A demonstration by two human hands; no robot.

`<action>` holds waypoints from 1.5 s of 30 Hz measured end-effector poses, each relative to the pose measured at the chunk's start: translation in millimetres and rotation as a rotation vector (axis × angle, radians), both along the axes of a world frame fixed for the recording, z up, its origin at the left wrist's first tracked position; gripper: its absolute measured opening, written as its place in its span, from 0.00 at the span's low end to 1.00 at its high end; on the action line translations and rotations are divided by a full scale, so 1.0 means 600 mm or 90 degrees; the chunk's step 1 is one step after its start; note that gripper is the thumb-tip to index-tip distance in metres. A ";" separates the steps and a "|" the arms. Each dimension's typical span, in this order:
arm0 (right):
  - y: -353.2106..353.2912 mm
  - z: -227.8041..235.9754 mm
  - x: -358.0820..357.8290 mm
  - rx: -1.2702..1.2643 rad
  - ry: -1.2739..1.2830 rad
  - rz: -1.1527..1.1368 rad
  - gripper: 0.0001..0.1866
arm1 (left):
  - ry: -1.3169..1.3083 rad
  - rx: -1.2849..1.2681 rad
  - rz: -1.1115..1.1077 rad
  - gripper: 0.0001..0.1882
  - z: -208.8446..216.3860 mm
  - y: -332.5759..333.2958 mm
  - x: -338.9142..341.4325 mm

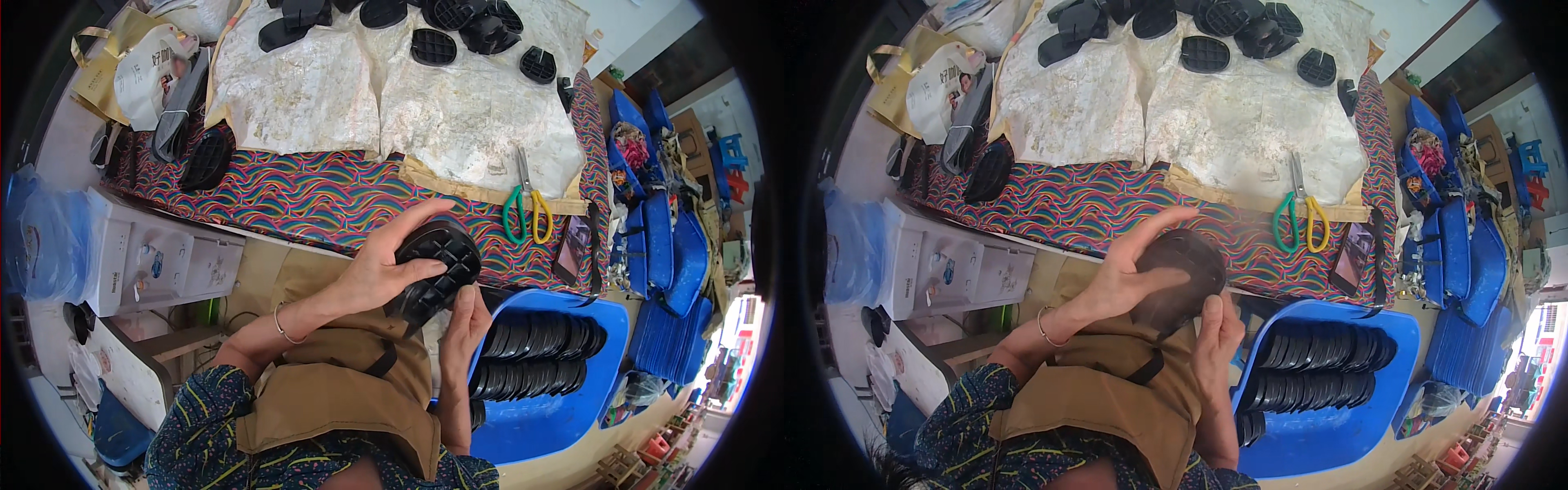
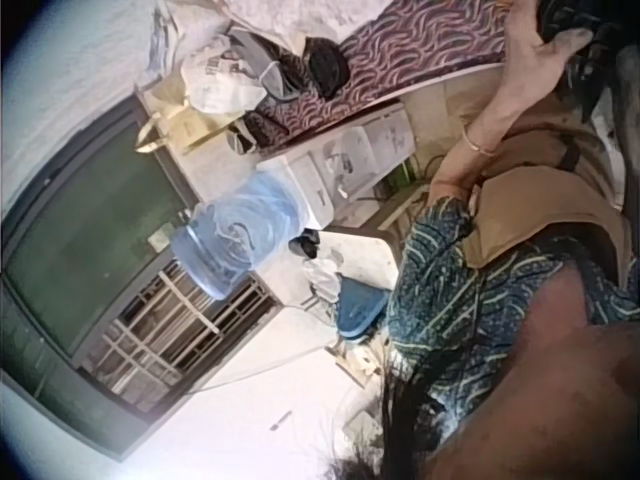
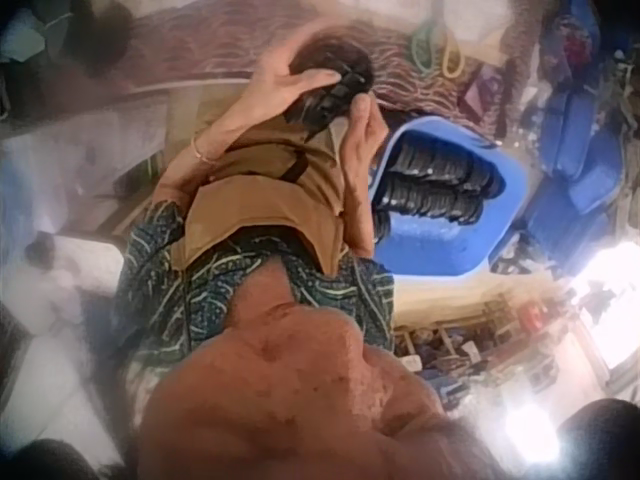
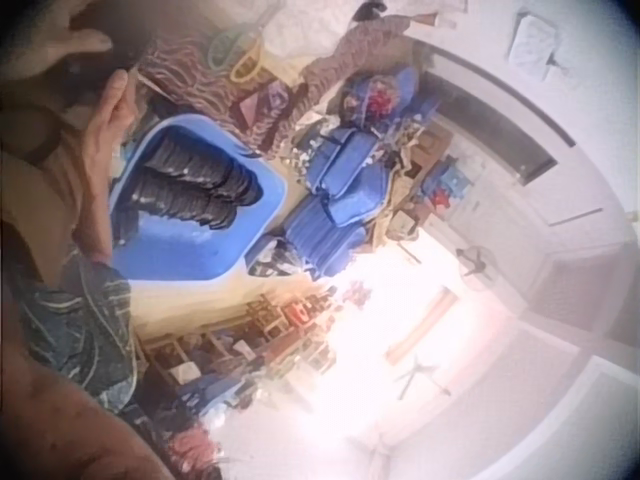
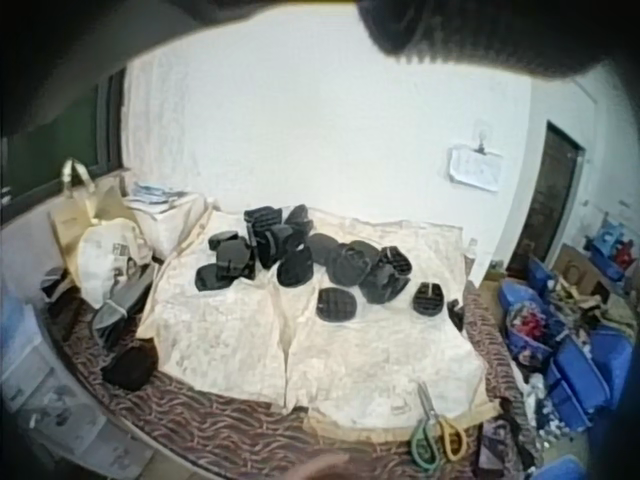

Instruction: The person assembles black shoe components by hand at a workbench. They pick up a sole and an upper part, align them, and press them together. They repeat this process with additional parts, placing the assembled units on the table.

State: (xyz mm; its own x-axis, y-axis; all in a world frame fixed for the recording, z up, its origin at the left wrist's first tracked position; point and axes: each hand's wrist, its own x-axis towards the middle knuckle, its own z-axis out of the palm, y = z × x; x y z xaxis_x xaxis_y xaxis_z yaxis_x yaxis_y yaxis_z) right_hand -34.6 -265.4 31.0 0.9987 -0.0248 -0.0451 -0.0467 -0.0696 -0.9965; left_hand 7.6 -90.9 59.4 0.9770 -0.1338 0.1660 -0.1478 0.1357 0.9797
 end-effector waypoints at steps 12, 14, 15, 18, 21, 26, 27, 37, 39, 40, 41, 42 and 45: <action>-0.053 0.106 0.125 -0.032 0.048 0.449 0.18 | 0.082 0.095 -0.262 0.39 0.027 0.033 -0.003; -0.052 0.101 0.130 -0.068 0.042 0.486 0.12 | 0.116 0.042 -0.273 0.40 0.031 0.036 -0.001; -0.047 0.099 0.125 -0.119 -0.014 0.464 0.11 | 0.135 0.014 -0.277 0.40 0.031 0.038 -0.002; -0.025 0.094 0.099 -0.260 -0.182 0.383 0.10 | 0.177 0.002 -0.273 0.39 0.035 0.045 -0.001; -0.018 0.065 0.087 -0.298 -0.313 0.289 0.11 | 0.158 -0.010 -0.225 0.37 0.023 0.038 -0.004; -0.017 0.051 0.068 -0.127 -0.215 0.234 0.11 | 0.138 0.016 -0.178 0.37 0.039 0.040 -0.002; -0.017 0.051 0.061 -0.166 -0.224 0.220 0.11 | 0.131 0.021 -0.176 0.36 0.040 0.040 -0.003; 0.050 0.000 0.029 -0.134 -0.210 -0.092 0.17 | 0.141 -0.071 -0.016 0.34 0.046 0.009 -0.022; 0.061 0.016 0.026 -0.029 -0.151 -0.088 0.22 | 0.142 -0.059 0.001 0.33 0.047 0.011 -0.017; 0.063 0.025 0.028 0.023 -0.124 -0.084 0.25 | 0.141 -0.054 0.010 0.33 0.046 0.013 -0.015; 0.055 0.028 0.032 0.095 -0.090 -0.039 0.26 | 0.121 -0.034 0.018 0.32 0.042 0.015 -0.015; 0.047 0.036 0.037 0.079 -0.100 -0.013 0.26 | 0.115 -0.038 0.024 0.32 0.043 0.014 -0.017; 0.035 0.044 0.044 0.008 -0.143 0.013 0.24 | 0.094 -0.054 0.042 0.32 0.043 0.009 -0.023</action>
State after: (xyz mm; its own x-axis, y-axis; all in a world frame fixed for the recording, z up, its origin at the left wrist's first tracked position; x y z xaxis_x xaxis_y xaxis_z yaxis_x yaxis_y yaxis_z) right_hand -8.1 -244.3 57.5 0.9840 -0.0049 0.1780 0.1774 -0.0551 -0.9826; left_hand -6.0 -85.5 85.3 0.9978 -0.0610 0.0277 -0.0140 0.2137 0.9768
